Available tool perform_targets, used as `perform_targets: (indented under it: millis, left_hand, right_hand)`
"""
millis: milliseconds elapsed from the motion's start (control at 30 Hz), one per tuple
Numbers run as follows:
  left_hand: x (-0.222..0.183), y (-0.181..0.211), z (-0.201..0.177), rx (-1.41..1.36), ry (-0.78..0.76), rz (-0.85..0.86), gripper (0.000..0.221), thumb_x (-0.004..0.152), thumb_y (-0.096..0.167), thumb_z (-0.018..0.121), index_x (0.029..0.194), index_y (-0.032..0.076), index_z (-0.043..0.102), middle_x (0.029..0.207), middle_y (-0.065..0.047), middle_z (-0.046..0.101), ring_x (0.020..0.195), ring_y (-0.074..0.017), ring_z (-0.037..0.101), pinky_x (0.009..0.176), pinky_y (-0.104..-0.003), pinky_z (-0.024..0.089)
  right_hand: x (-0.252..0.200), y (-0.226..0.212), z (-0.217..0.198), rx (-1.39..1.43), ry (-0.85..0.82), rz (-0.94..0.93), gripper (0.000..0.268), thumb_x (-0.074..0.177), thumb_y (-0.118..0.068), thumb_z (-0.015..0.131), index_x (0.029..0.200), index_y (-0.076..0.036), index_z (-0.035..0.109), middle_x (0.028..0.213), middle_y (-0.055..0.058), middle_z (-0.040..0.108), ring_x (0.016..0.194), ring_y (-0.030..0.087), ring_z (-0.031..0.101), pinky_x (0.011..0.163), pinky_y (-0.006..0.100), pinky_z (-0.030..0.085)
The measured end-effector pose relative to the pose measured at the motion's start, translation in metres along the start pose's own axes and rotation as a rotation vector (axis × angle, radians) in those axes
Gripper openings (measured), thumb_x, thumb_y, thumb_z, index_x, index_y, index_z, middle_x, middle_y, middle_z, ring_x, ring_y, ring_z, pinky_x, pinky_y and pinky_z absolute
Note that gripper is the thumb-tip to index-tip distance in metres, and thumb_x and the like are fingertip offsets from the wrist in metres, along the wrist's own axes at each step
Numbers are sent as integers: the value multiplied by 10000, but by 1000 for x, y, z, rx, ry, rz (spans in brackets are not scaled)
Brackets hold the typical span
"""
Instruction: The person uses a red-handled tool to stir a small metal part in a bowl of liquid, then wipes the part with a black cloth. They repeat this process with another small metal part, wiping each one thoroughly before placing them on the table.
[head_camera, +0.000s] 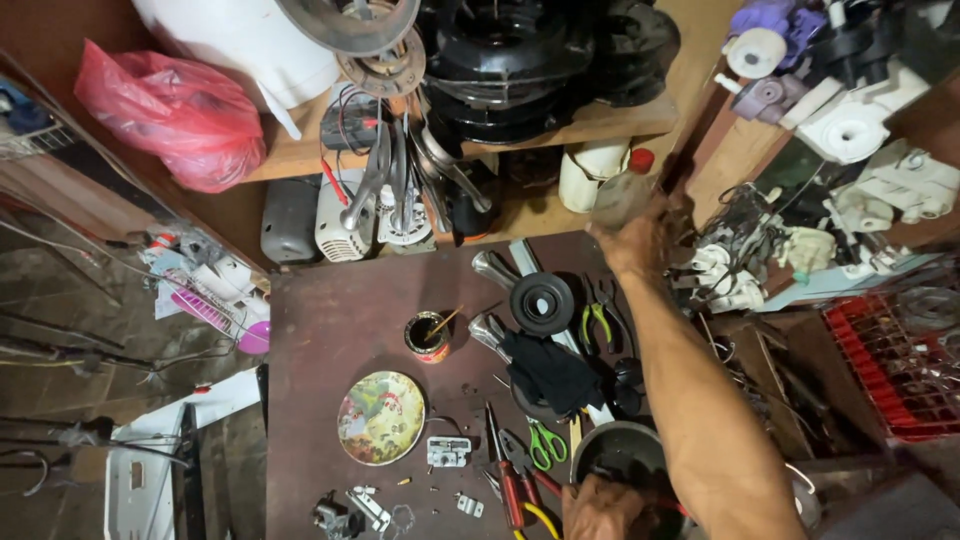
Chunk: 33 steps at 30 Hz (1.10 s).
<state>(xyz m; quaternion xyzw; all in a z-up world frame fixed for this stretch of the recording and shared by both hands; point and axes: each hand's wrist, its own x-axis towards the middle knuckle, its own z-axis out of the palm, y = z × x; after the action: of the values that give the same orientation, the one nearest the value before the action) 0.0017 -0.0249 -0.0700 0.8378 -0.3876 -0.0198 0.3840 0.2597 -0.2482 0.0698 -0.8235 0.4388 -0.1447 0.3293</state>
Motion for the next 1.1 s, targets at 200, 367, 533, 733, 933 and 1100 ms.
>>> perform_targets:
  millis: [200, 367, 533, 733, 933, 1100]
  left_hand:
    - [5, 6, -13, -11, -133, -83, 221, 867, 430, 713, 1042, 297, 743, 993, -16, 708, 1008, -249, 511, 735, -480, 297]
    - [16, 11, -22, -9, -228, -149, 85, 845, 378, 660, 914, 366, 709, 926, 31, 706, 972, -232, 568, 787, -449, 289]
    - [10, 9, -23, 4, 52, -112, 67, 750, 332, 731, 804, 293, 725, 675, 12, 678, 767, -215, 637, 735, -436, 315]
    - [38, 59, -112, -227, 55, -83, 232, 509, 25, 614, 673, 175, 681, 579, -17, 664, 515, -192, 621, 496, -349, 450]
    - [63, 126, -183, -98, 159, 116, 168, 736, -65, 712, 801, 89, 720, 711, -50, 737, 612, -220, 680, 607, -401, 546]
    - [47, 175, -220, -269, 351, 147, 118, 866, 169, 745, 979, 153, 712, 915, 4, 772, 763, -173, 686, 747, -364, 481]
  right_hand:
    - [-16, -15, -19, 14, 12, 5, 983, 787, -451, 872, 1447, -47, 267, 1345, 254, 400, 1102, 378, 533, 845, 487, 528]
    - [-4, 1, -17, -26, -37, 1, 763, 795, -532, 828, 1202, -70, 377, 1309, 231, 406, 1234, 448, 407, 927, 529, 477]
    - [-42, 42, -52, 312, -12, -244, 1041, 818, -294, 799, 1587, -150, 112, 1557, 221, 369, 1392, 408, 403, 1084, 481, 383]
    - [-180, 169, -147, 344, 197, -392, 563, 889, -240, 715, 1366, -12, 522, 1238, 155, 613, 1141, 257, 615, 935, 369, 495]
    - [-274, 364, -146, 49, 489, -283, 310, 883, -133, 785, 1166, -66, 678, 1033, 111, 687, 882, 248, 663, 861, 361, 520]
    - [-287, 379, -166, 116, 433, -183, 336, 920, -148, 728, 1236, -44, 686, 1061, 94, 717, 952, 205, 676, 881, 328, 512]
